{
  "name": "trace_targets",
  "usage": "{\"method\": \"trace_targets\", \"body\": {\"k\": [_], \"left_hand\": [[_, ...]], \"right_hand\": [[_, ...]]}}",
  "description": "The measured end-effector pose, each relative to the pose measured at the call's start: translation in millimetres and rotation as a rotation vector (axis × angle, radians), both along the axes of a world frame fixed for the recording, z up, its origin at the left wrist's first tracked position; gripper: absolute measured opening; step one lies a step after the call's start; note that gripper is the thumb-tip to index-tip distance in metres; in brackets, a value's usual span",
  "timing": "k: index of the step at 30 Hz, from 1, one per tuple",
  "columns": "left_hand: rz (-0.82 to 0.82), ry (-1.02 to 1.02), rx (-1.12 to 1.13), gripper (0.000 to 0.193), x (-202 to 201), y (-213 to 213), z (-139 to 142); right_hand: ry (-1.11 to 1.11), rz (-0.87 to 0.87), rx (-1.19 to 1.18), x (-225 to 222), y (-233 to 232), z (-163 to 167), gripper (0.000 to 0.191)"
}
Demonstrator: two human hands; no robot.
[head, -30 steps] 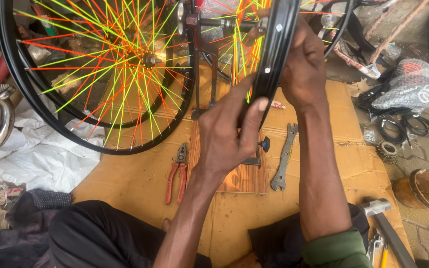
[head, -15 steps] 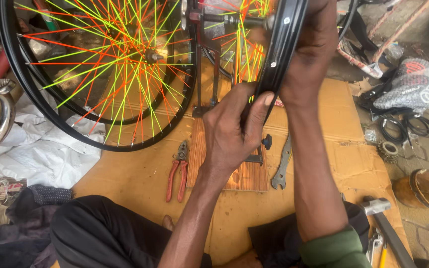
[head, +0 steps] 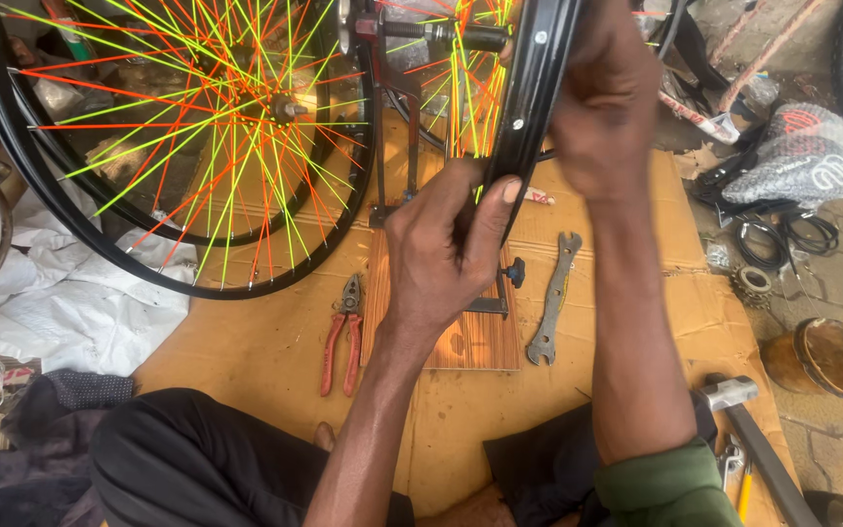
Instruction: The person sits on the floor and works on a bicycle wheel mounted on a truing stand. They rotate the wheel, adjust the spokes with their fingers, and use a spoke wrench to tighten or loosen the nipples. The person also uses pliers to adjust the stand and continues to fine-tune the wheel alignment.
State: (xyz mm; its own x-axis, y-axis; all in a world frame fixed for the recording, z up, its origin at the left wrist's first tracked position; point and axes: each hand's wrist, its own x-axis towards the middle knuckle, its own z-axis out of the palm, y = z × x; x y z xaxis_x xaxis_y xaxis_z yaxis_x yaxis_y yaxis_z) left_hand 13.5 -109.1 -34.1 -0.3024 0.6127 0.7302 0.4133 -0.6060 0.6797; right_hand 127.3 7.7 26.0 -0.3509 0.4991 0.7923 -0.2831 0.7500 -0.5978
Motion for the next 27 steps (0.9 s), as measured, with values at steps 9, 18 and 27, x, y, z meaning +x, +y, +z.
{"method": "trace_targets", "body": {"k": [9,18,27], "left_hand": [[-0.124,-0.282,0.065,0.035,2,12,37],[0.005,0.015,0.060,0.020,4,-6,3],[-0.053,-0.067,0.017,0.019,4,-4,7]], "right_hand": [[0.219,-0.047,-0.073,1,1,-10,0.046],[-0.012,-0.087,-0.112,9,39,-25,0.015],[0.215,0.079,-0.158,-4,45,-27,0.015]]}}
